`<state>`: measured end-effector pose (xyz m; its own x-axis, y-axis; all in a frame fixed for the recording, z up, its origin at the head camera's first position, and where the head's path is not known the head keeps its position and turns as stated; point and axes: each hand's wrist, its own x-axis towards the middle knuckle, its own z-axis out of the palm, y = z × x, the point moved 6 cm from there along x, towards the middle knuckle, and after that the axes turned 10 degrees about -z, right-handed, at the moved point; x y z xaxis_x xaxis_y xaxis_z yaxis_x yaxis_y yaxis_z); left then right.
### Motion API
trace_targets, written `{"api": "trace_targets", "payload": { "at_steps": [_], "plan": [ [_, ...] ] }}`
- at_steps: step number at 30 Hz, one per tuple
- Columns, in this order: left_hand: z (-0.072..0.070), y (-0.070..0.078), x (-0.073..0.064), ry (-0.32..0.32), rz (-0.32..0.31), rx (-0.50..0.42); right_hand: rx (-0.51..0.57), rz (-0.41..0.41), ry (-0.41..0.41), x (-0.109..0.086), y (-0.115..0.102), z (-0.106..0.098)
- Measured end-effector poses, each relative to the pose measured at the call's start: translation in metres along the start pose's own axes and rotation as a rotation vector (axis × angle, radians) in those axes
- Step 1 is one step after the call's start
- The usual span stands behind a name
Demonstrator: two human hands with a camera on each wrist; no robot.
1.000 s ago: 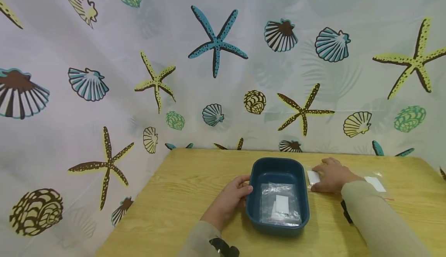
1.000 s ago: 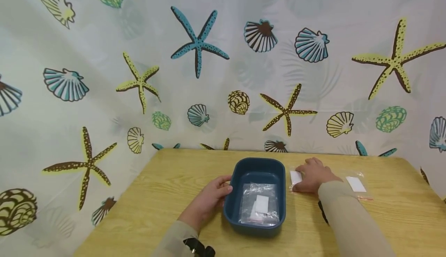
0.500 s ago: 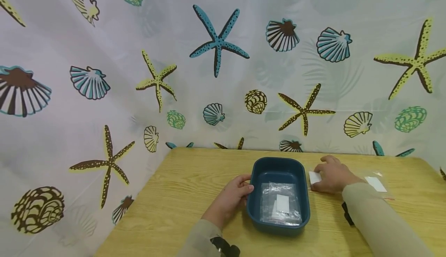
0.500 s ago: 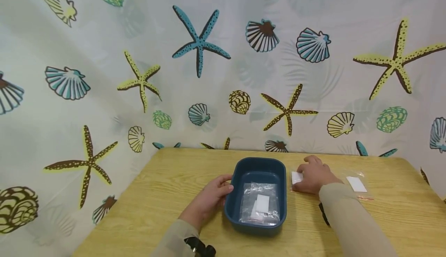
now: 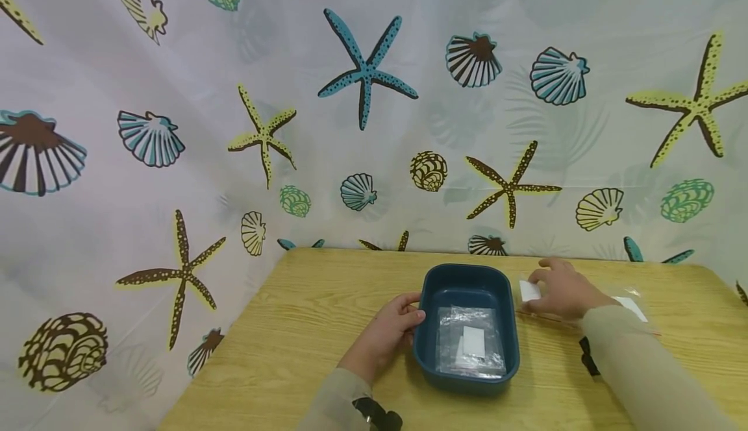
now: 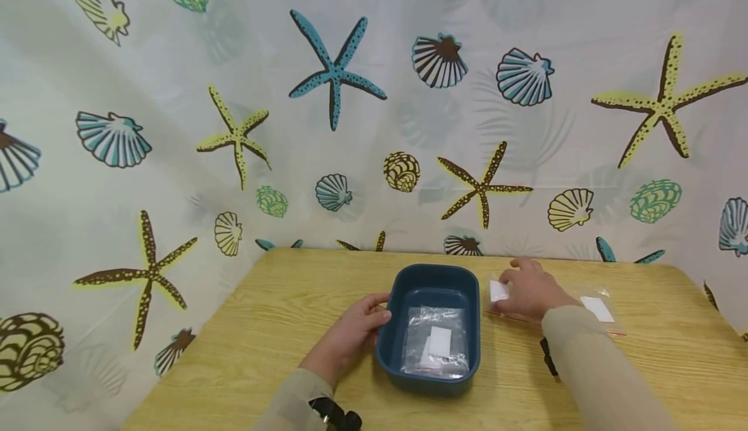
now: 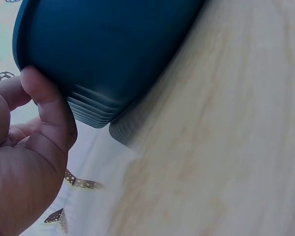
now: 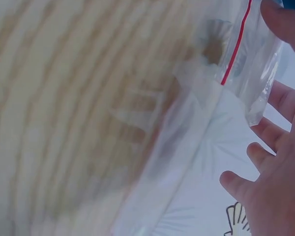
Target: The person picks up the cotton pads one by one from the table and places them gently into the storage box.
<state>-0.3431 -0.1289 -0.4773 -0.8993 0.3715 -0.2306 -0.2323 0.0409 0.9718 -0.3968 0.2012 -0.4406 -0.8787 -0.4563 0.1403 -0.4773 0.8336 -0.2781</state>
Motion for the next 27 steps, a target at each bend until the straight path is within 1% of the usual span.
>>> {"api": "trace_targets", "payload": {
  "at_steps": [5, 8, 14, 18, 23, 27],
  "plan": [
    [0.000, -0.002, 0.000, -0.002, -0.007, -0.003, 0.005, -0.045, 0.033, -0.004, -0.003, -0.010],
    [0.000, -0.002, 0.001, -0.003, -0.007, -0.007, 0.002, -0.055, 0.040, -0.005, -0.008, -0.017],
    [0.000, -0.001, 0.001, 0.004, -0.011, -0.004, -0.009, -0.078, 0.045, -0.009, -0.025, -0.033],
    [0.001, 0.000, 0.000, 0.009, -0.017, -0.004, -0.011, -0.103, 0.052, -0.013, -0.036, -0.040],
    [0.002, 0.000, -0.001, 0.004, -0.016, -0.010, -0.027, -0.154, 0.073, -0.018, -0.049, -0.046],
    [0.002, -0.001, -0.001, 0.001, -0.014, -0.009, -0.072, -0.196, 0.094, -0.020, -0.060, -0.050]
  ]
}}
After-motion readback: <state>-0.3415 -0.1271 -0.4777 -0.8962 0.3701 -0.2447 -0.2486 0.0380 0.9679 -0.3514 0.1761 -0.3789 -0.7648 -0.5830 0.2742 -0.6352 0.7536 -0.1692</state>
